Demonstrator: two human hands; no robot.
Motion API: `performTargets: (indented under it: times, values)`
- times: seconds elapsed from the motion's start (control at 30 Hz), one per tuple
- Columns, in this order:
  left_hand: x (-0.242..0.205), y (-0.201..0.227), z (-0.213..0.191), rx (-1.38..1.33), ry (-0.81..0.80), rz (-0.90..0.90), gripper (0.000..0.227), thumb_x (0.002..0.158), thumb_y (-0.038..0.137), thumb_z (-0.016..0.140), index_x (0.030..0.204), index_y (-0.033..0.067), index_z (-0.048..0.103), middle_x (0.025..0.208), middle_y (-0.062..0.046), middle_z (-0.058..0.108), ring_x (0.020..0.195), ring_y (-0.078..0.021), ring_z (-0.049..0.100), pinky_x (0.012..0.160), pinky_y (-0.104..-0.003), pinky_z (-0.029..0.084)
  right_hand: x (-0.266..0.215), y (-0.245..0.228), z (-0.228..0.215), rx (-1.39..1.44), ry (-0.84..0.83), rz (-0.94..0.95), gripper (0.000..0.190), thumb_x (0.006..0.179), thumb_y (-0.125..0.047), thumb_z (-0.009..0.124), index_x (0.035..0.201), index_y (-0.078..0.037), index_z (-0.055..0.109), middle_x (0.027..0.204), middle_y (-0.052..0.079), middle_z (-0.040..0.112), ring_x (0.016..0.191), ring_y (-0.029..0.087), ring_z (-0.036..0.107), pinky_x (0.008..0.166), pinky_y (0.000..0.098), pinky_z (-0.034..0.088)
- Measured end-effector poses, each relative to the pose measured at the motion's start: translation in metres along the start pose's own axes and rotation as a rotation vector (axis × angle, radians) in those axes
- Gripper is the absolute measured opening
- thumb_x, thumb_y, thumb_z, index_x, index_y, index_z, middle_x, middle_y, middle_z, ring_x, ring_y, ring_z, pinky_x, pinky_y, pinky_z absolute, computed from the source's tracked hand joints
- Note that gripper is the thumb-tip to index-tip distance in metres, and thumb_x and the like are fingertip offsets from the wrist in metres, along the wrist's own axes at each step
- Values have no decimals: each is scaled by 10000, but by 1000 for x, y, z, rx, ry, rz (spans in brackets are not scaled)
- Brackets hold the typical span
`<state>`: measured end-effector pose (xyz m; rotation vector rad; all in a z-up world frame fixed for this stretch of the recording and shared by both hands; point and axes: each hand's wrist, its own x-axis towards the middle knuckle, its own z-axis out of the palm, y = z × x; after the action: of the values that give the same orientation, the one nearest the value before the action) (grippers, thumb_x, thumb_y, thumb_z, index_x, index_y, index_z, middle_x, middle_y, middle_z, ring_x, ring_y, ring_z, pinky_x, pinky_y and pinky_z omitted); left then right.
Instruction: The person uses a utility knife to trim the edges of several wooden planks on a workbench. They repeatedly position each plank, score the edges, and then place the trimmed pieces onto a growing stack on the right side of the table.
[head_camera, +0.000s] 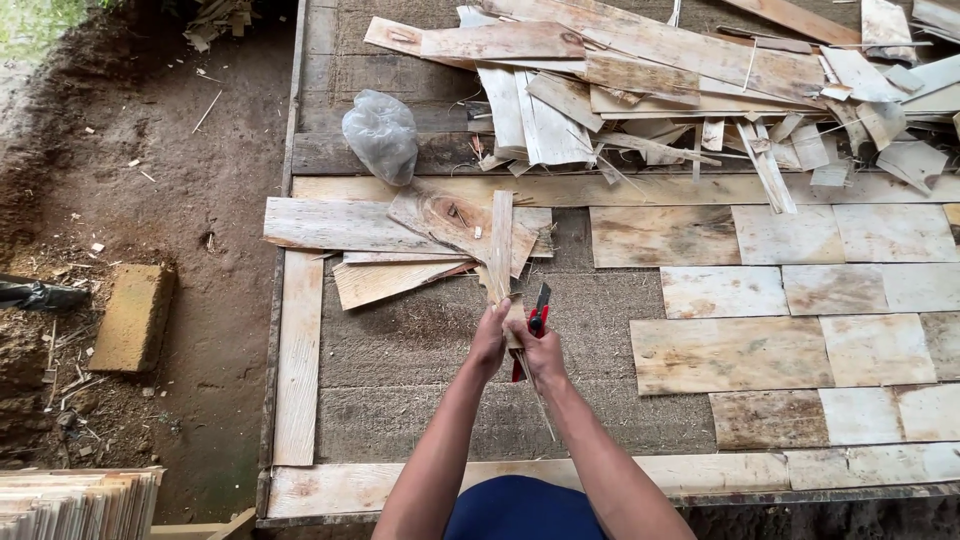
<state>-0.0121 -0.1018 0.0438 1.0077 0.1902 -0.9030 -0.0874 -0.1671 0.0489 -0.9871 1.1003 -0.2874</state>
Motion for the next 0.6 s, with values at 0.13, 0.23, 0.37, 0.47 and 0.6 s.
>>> performTargets:
  times: [0.13, 0.23, 0.37, 0.47, 0.6]
  values:
    - [20, -8, -28, 113, -32, 42, 915, 1001, 779, 306, 1513, 33, 433, 1510, -250, 481, 1413, -404, 436, 1131, -608, 327, 4, -10, -6, 46, 12, -20, 356, 793, -245, 924, 773, -66, 617, 605, 79, 658, 493, 173, 666, 479, 294, 584]
    - [34, -7, -64, 270, 125, 244, 644, 1031, 597, 356, 1354, 66, 528, 1295, -175, 590, 1259, -318, 537, 1022, -495, 406, 5, -31, -8, 52, 28, -42, 356, 804, -236, 914, 758, -69, 603, 568, 85, 632, 446, 180, 643, 428, 295, 561]
    - [33, 6, -131, 1136, 773, 600, 318, 1044, 406, 433, 1275, 215, 538, 1399, -29, 488, 1318, -228, 508, 1064, -422, 415, 32, -60, -11, 30, 71, -68, 365, 813, -270, 904, 837, -56, 609, 620, 86, 632, 495, 186, 647, 475, 303, 559]
    - [22, 18, -156, 1588, 924, 576, 369, 1039, 335, 413, 1373, 194, 482, 1549, -25, 400, 1443, -198, 382, 1145, -432, 340, 53, -120, -1, -60, 63, -62, 352, 853, -343, 849, 883, -55, 648, 709, 79, 668, 555, 198, 673, 538, 304, 598]
    - [22, 16, -155, 1862, 981, 479, 572, 940, 402, 456, 1482, 234, 388, 1673, -32, 312, 1560, -206, 262, 1241, -484, 229, 86, -219, 41, -353, 174, 1, 405, 922, -485, 738, 890, -87, 671, 816, 31, 663, 697, 179, 637, 656, 229, 580]
